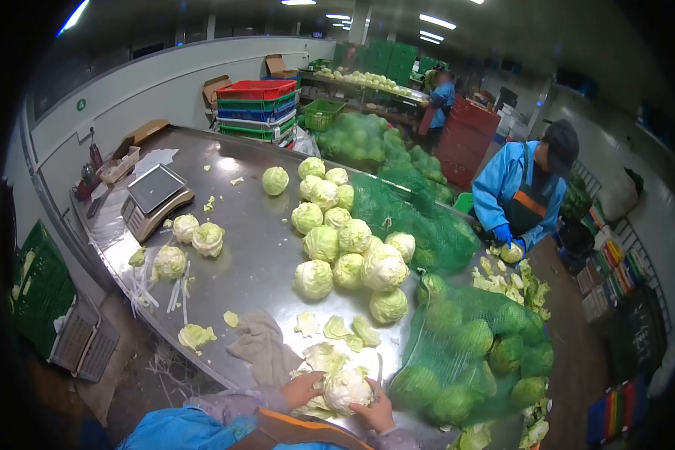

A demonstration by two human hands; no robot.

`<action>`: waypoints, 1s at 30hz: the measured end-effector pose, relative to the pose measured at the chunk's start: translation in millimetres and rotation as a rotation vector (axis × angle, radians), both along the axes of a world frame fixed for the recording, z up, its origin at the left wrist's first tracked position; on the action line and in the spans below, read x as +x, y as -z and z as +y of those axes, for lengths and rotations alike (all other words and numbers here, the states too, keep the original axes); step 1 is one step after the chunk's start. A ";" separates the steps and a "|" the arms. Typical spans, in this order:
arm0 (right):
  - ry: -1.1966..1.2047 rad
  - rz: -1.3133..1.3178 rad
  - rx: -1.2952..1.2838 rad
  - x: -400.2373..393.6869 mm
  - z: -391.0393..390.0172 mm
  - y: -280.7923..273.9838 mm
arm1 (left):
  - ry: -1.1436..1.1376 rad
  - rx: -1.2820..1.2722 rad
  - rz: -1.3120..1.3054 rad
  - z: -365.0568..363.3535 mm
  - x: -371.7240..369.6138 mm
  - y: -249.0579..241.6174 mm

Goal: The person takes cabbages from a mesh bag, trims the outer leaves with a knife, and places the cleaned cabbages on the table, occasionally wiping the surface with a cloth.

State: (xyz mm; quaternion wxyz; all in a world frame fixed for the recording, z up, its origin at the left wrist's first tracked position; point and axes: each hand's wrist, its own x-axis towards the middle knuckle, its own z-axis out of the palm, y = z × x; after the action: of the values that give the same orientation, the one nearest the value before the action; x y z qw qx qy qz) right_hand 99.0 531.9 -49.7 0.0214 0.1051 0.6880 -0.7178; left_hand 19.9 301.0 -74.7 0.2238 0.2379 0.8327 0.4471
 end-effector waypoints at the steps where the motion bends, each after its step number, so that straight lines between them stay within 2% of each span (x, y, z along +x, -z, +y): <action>1: 0.000 -0.015 -0.048 0.9 -1.5 -2.4 | -0.009 -0.002 0.029 -0.2 0.7 3.5; 2: -0.003 -0.026 -0.095 0.3 -1.3 -3.9 | -0.009 0.001 0.028 -3.9 -0.7 16.7; 4: -0.042 -0.019 -0.079 0.9 11.0 7.0 | 0.187 0.005 0.393 -16.1 -4.4 44.4; 6: -0.079 -0.012 -0.067 1.6 24.6 16.1 | 0.243 -0.031 0.454 -19.5 -10.5 53.4; 8: -0.029 -0.049 -0.244 12.3 33.3 22.0 | 0.304 -0.071 0.500 -22.4 -12.4 57.6; 10: -0.055 -0.122 -0.266 15.7 36.8 21.3 | 0.388 -0.098 0.538 -21.0 -23.3 54.3; 11: -0.039 -0.119 -0.291 15.5 35.5 23.7 | 0.385 -0.100 0.535 -20.6 -23.2 51.7; 13: -0.058 -0.164 -0.349 14.7 37.9 23.8 | 0.307 -0.133 0.169 -18.5 -25.3 39.3; 14: -0.045 -0.169 -0.359 10.9 42.6 26.7 | 0.284 -0.100 0.073 -17.5 -31.0 32.7; 15: -0.085 -0.099 -0.269 5.2 46.5 35.0 | 0.263 -0.072 -0.030 -16.6 -39.2 23.1; 17: -0.137 -0.066 -0.099 1.3 47.6 34.1 | 0.329 0.107 0.118 -2.6 -42.7 -63.3; 18: -0.150 -0.110 -0.021 -4.9 45.3 24.0 | 0.347 0.017 0.289 6.6 -42.3 -66.0; 19: -0.251 -0.095 0.132 -14.8 39.8 4.9 | 0.379 0.082 0.301 19.5 -41.9 -77.5; 20: -0.262 -0.091 -0.026 -20.2 30.8 -8.0 | 0.430 -0.020 0.318 30.1 -41.3 -78.5; 21: -0.295 -0.107 0.038 -24.7 23.7 -16.9 | 0.471 -0.045 0.217 38.9 -39.4 -62.4; 22: -0.246 -0.019 -0.026 -24.9 18.8 -15.1 | 0.345 0.038 0.160 44.5 -33.0 -53.9; 23: -0.122 -0.065 0.056 -19.9 15.2 -27.0 | 0.234 0.026 0.144 45.1 -26.5 -56.4; 24: 0.055 0.236 0.519 -13.8 12.5 -16.7 | 0.124 0.008 0.133 42.4 -19.5 -60.4; 26: 0.167 0.131 0.872 12.5 -7.3 -60.3 | 0.092 0.011 0.150 38.4 -9.2 -55.4; 27: 0.172 0.124 0.875 19.6 -12.6 -66.6 | 0.031 0.029 0.193 39.9 -8.6 -54.4; 29: 0.021 -0.145 0.883 34.5 -23.8 -69.3 | 0.036 0.028 0.159 43.8 -9.9 -54.8; 30: 0.024 -0.156 0.880 34.6 -25.0 -66.1 | 0.037 0.028 0.133 46.1 -10.7 -56.5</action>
State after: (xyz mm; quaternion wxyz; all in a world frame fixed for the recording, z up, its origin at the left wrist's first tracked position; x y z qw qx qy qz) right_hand 133.6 506.9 16.4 0.0182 0.1661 0.9230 -0.3467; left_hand 9.1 347.1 -18.3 0.1727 0.2853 0.8349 0.4378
